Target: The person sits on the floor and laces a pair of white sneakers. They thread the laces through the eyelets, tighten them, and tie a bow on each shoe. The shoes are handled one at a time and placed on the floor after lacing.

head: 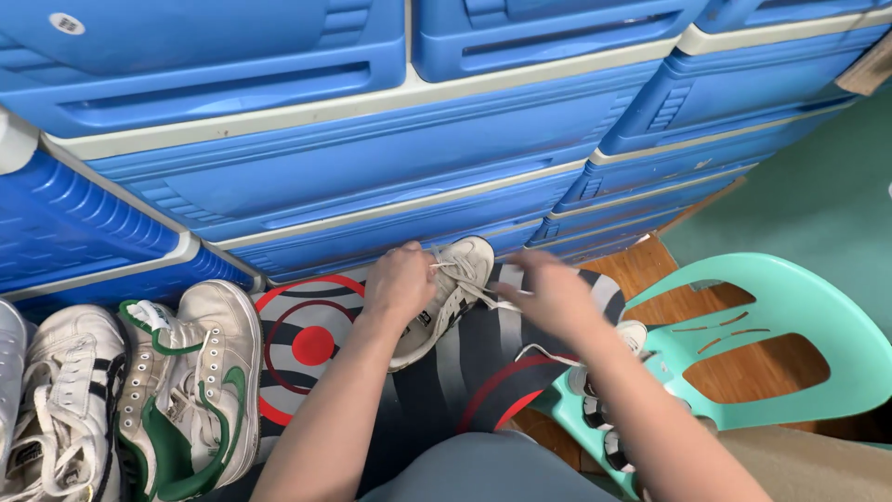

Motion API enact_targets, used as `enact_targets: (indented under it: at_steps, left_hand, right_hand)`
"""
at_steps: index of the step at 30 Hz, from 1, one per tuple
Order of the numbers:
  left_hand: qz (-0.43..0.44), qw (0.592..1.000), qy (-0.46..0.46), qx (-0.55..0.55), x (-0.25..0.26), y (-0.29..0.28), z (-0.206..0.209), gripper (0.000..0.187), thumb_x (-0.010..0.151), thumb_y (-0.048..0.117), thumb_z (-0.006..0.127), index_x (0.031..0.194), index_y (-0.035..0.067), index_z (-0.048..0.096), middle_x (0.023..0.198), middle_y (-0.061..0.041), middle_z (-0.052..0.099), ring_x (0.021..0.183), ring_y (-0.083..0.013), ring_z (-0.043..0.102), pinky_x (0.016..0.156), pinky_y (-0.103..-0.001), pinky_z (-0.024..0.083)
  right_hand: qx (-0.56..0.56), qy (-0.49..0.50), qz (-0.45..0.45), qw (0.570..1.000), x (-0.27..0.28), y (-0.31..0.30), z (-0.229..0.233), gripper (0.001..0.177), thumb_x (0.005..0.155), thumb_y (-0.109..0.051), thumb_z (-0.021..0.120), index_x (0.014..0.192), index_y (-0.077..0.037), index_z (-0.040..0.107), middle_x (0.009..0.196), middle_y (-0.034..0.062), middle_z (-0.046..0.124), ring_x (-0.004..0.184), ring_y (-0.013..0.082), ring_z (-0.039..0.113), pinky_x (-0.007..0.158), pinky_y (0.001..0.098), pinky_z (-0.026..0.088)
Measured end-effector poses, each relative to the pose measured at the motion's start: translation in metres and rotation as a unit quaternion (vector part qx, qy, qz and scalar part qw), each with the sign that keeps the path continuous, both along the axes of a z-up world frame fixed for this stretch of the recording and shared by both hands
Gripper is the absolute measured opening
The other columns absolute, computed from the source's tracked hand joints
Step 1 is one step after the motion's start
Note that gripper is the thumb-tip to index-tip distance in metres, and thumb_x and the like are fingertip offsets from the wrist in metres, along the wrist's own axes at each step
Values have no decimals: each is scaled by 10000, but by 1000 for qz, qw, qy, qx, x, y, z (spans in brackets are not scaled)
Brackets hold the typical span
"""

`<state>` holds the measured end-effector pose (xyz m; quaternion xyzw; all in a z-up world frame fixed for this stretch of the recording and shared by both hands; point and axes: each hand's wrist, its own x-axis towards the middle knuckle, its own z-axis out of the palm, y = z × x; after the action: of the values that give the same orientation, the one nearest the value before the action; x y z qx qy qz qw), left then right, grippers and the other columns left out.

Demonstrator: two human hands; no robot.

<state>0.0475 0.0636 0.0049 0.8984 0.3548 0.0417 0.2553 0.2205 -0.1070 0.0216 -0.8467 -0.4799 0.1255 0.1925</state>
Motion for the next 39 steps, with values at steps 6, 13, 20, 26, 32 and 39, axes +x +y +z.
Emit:
enact_targets:
  at_steps: [6, 13, 20, 26, 32, 39]
  left_hand:
    - [-22, 999, 21, 11, -2, -5, 5, 206, 824, 118, 665, 991, 129, 784, 1109, -112, 698, 1002, -349, 689, 910, -466, 548]
    - [8, 999, 35, 13, -17, 0, -8, 154, 897, 173, 667, 987, 154, 791, 1117, -59, 688, 1022, -306, 682, 890, -465, 550]
    - [-84, 986, -23, 139, -19, -2, -16, 211, 856, 97, 671, 944, 220, 817, 988, 8, 704, 1043, -241, 664, 871, -432, 555]
    - [23, 994, -84, 71, -23, -40, -21, 107, 884, 114, 696, 949, 120, 781, 998, -47, 700, 844, -271, 686, 750, -411, 563]
    - [278, 731, -269, -563, -33, -38, -46, 221, 935, 151, 689, 1085, -8, 720, 900, -95, 729, 819, -184, 693, 712, -308, 590]
    - [368, 464, -301, -748, -15, -33, -44, 404, 1012, 307, 620, 1173, -55, 537, 1042, -181, 675, 828, -222, 687, 618, -242, 560]
  right_hand:
    - [-41, 6, -4, 999, -63, 62, -7, 269, 888, -422, 722, 927, -170, 807, 830, 75, 759, 792, 306, 739, 751, 429, 580]
    - [0, 299, 139, 944, 3, -8, -19, 52, 861, -101, 754, 898, -67, 744, 999, 104, 679, 977, 254, 694, 837, 398, 569]
    - [240, 570, -113, 778, 77, -37, -30, 47, 988, 24, 638, 1006, -19, 635, 1033, 153, 737, 892, 181, 682, 749, 280, 564]
    - [192, 605, -97, 767, 63, -11, -11, 377, 987, 2, 552, 1327, 62, 703, 1109, 93, 769, 735, 53, 580, 635, 215, 472]
    - [68, 383, -44, 920, 26, 23, 4, 330, 990, -67, 588, 1299, -12, 692, 1103, 133, 794, 651, 80, 590, 679, 249, 547]
    - [12, 417, 12, 909, 15, 44, 11, 365, 875, -6, 592, 1215, -29, 723, 1056, 49, 806, 739, 120, 750, 765, 246, 581]
